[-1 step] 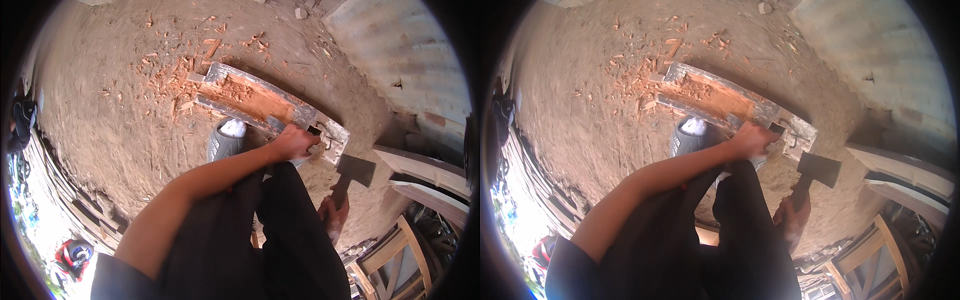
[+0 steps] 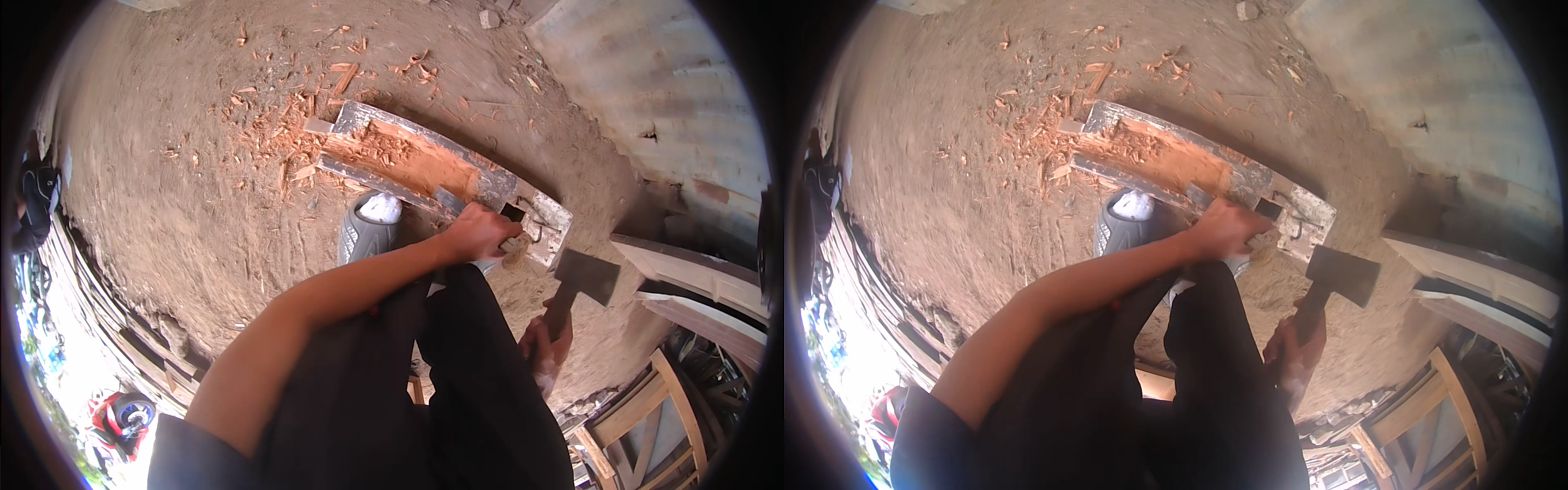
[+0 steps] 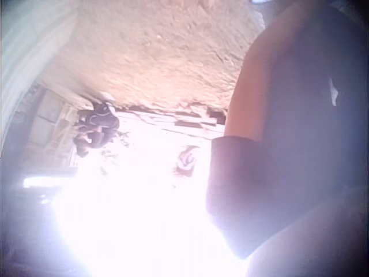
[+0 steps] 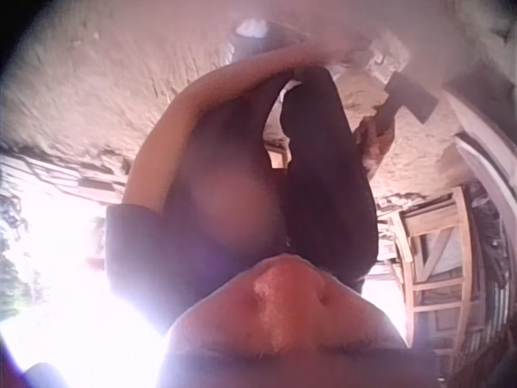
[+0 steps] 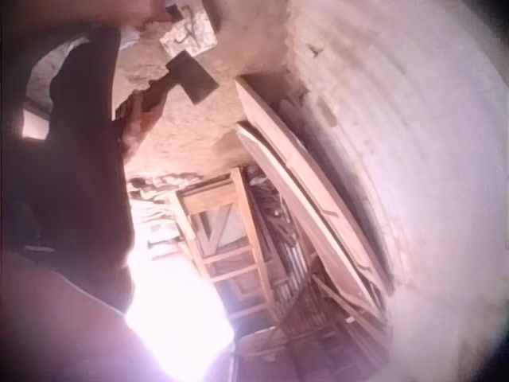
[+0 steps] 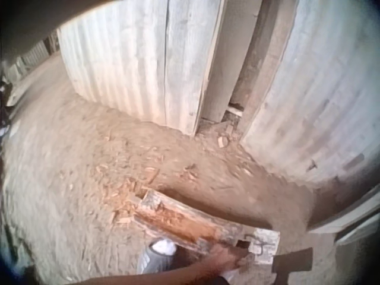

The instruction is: The person uses a small axe to repeatedly strike and chip away at a rectangular wooden block placed on the ground. Wood shavings accumulate around the block as the person continues to carve.

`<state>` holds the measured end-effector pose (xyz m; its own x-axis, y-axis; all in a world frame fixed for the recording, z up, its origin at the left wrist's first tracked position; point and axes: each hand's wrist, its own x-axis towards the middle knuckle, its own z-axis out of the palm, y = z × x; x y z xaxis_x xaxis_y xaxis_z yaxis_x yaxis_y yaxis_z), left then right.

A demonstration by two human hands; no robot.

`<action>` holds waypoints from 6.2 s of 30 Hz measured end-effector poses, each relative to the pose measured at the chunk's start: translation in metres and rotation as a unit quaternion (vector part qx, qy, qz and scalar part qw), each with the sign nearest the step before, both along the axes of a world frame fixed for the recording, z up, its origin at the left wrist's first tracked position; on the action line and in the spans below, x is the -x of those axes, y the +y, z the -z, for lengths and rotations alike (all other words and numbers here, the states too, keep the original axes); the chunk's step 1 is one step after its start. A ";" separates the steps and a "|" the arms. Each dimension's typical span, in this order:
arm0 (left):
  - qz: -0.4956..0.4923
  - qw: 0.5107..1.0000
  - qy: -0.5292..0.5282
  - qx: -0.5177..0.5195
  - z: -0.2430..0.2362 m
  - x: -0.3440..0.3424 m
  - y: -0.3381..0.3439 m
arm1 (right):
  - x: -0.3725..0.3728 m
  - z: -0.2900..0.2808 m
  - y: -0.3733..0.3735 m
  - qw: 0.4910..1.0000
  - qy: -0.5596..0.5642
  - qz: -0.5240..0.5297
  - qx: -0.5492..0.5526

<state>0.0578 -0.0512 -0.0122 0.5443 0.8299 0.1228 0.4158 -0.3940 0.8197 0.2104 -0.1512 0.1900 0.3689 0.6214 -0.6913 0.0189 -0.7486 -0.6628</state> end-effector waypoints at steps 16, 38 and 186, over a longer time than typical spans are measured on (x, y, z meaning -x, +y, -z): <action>-0.136 0.989 0.016 0.049 -0.005 0.007 0.019 | 0.007 0.051 -0.022 0.994 -0.020 -0.016 -0.102; -0.060 0.996 0.050 -0.052 0.016 0.031 0.010 | 0.001 0.069 -0.006 0.965 -0.089 -0.212 -0.126; -0.001 0.990 0.128 0.056 -0.006 0.073 0.028 | 0.028 0.051 0.044 0.992 -0.062 -0.112 -0.015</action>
<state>-0.0152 -0.0232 -0.0060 0.5439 0.8316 -0.1120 0.6168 -0.3058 0.7253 0.1828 -0.1073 0.1395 0.3002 0.7174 -0.6287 0.2649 -0.6958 -0.6676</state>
